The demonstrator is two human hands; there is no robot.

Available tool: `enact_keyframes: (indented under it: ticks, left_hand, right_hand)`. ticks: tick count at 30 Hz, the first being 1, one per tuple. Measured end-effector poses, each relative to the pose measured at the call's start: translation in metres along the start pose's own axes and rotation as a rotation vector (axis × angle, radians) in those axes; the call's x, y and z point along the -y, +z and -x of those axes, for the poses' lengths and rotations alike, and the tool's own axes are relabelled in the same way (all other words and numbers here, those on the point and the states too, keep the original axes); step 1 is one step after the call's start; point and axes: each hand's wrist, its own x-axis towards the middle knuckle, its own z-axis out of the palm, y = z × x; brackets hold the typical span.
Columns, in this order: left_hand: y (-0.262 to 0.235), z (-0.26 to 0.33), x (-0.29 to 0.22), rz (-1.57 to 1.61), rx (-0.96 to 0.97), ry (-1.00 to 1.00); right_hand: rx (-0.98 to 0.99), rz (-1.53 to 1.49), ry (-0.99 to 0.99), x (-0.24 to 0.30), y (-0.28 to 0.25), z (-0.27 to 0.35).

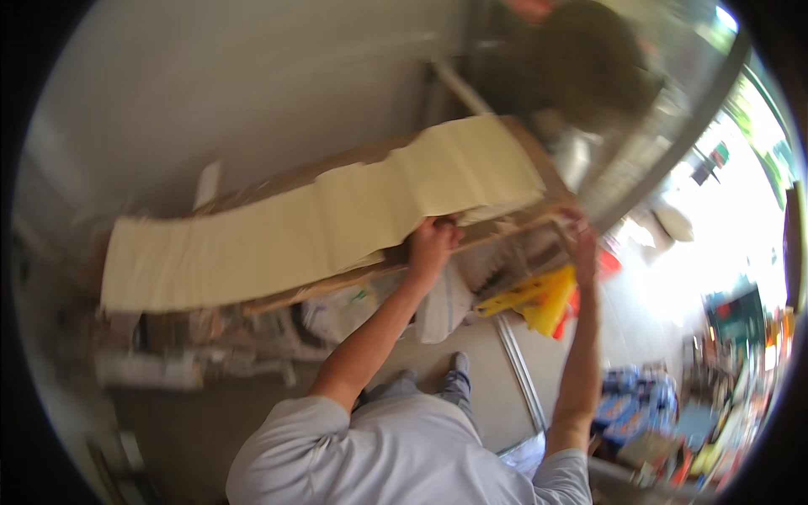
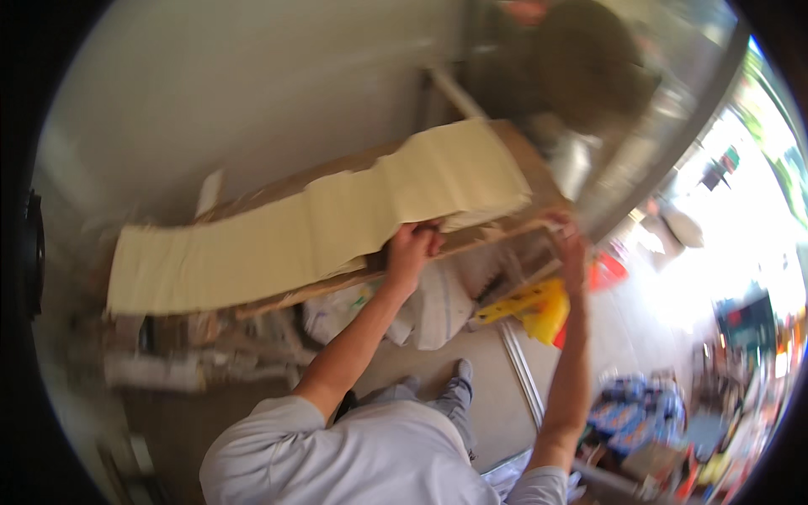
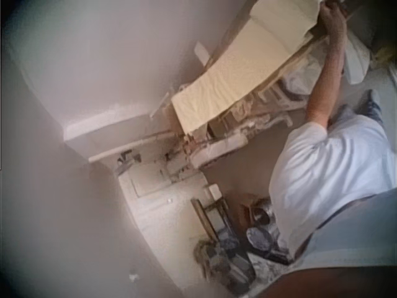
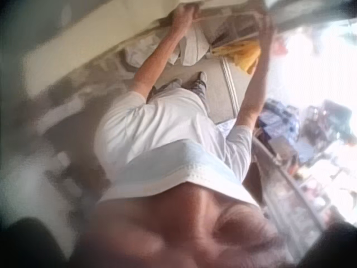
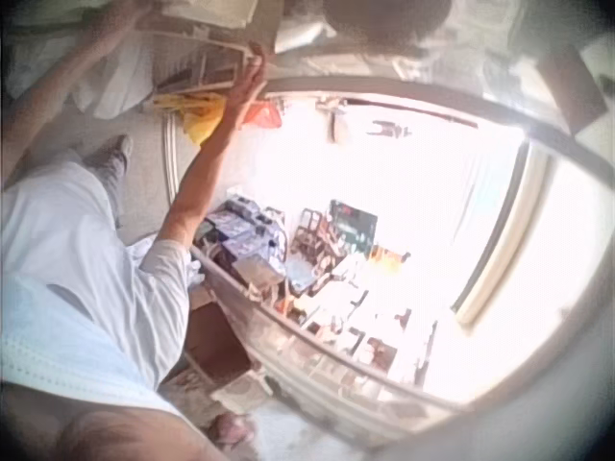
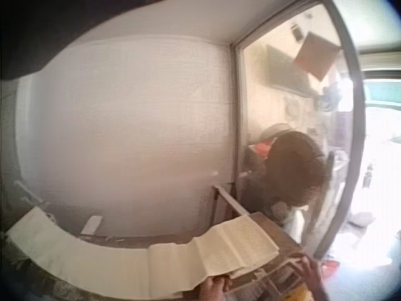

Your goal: The person scrapes residue from a metal mold using a scraper, then walks to a nearby table to retrieve a folded sheet of dough. They return to the mold and continue scraping the interior and edges, then place the scraper on a wooden board and walk toward a dough sheeter.

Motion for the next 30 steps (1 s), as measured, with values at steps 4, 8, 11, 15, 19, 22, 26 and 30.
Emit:
enact_keyframes:
  ticks: [4, 8, 11, 15, 19, 22, 26, 30]
  left_hand:
    - [-0.012, -0.047, -0.002, -1.002, -0.159, 0.32]
    - [-0.011, -0.069, 0.007, -1.008, -0.079, 0.142]
    - [-0.001, -0.071, 0.018, -0.987, -0.085, 0.11]
    - [-0.01, -0.073, 0.013, -0.951, -0.092, 0.102]
    - [-0.065, -0.065, -0.029, -0.915, -0.115, 0.112]
    - [-0.118, -0.047, -0.064, -0.881, -0.099, 0.089]
    - [-0.179, -0.016, -0.11, -0.848, -0.044, 0.036]
    - [-0.238, 0.014, -0.147, -0.834, -0.038, -0.004]
  right_hand:
    - [0.172, 0.382, 0.102, -0.055, -0.009, -0.173]
    - [0.442, 0.256, 0.195, -0.12, 0.018, -0.235]
    - [0.404, 0.116, 0.183, -0.138, 0.039, -0.227]
    - [0.292, -0.062, 0.091, -0.115, 0.096, -0.199]
    - [0.333, -0.315, 0.23, -0.072, 0.177, -0.169]
    - [0.391, -0.311, 0.203, -0.06, 0.24, -0.16]
    - [0.506, -0.216, 0.062, -0.057, 0.325, -0.151]
    - [0.42, -0.221, 0.048, -0.043, 0.413, -0.128]
